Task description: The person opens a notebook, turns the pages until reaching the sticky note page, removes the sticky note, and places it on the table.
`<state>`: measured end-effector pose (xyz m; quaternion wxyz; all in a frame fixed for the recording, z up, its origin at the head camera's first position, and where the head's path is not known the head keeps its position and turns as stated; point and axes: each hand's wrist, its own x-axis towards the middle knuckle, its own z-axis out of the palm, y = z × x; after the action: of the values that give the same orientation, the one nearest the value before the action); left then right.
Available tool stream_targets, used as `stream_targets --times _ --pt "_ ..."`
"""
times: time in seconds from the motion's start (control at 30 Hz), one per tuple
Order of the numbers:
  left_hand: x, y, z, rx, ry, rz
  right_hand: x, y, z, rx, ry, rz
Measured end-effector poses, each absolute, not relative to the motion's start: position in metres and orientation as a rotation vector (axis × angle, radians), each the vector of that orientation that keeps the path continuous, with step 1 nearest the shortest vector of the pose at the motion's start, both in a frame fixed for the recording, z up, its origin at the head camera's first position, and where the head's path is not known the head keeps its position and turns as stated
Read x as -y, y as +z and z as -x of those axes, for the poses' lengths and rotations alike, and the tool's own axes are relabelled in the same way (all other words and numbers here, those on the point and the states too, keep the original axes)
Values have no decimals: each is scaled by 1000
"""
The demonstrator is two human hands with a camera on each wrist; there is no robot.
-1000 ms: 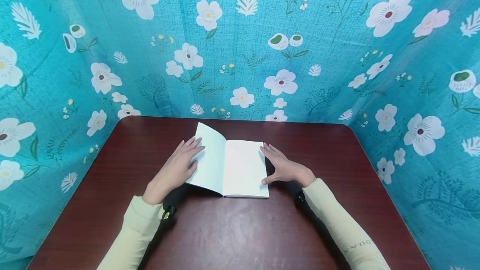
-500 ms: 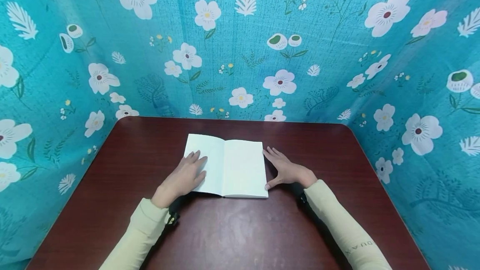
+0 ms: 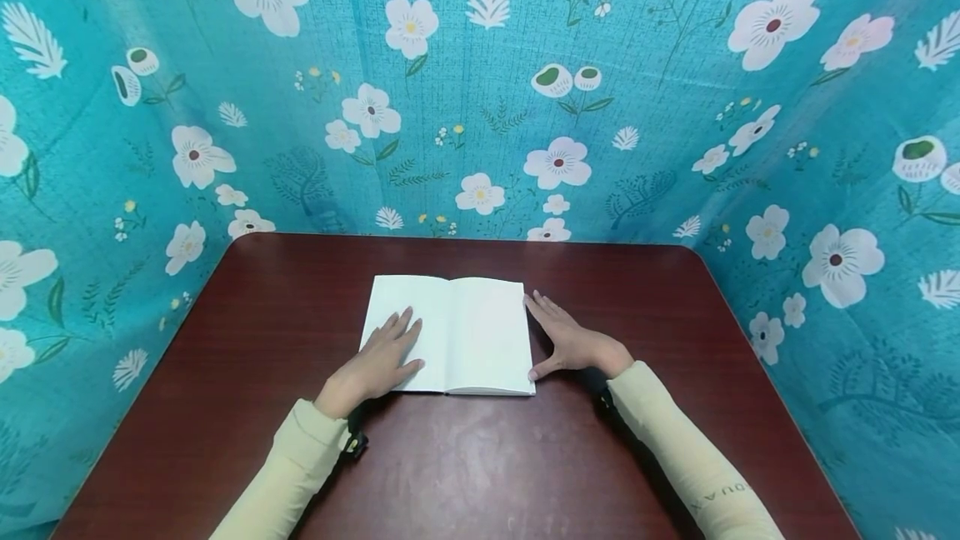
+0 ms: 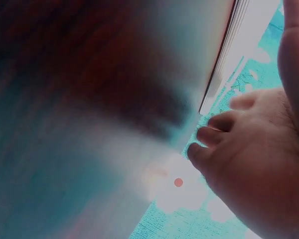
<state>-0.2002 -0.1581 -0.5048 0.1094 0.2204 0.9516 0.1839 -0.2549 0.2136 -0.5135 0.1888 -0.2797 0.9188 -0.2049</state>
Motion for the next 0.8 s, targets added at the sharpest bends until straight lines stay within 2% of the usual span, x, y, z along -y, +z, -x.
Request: stream_targets --times 0.8 --pt "155 -502 200 -2795 515 -714 -206 -511 254 -2573 -584 876"
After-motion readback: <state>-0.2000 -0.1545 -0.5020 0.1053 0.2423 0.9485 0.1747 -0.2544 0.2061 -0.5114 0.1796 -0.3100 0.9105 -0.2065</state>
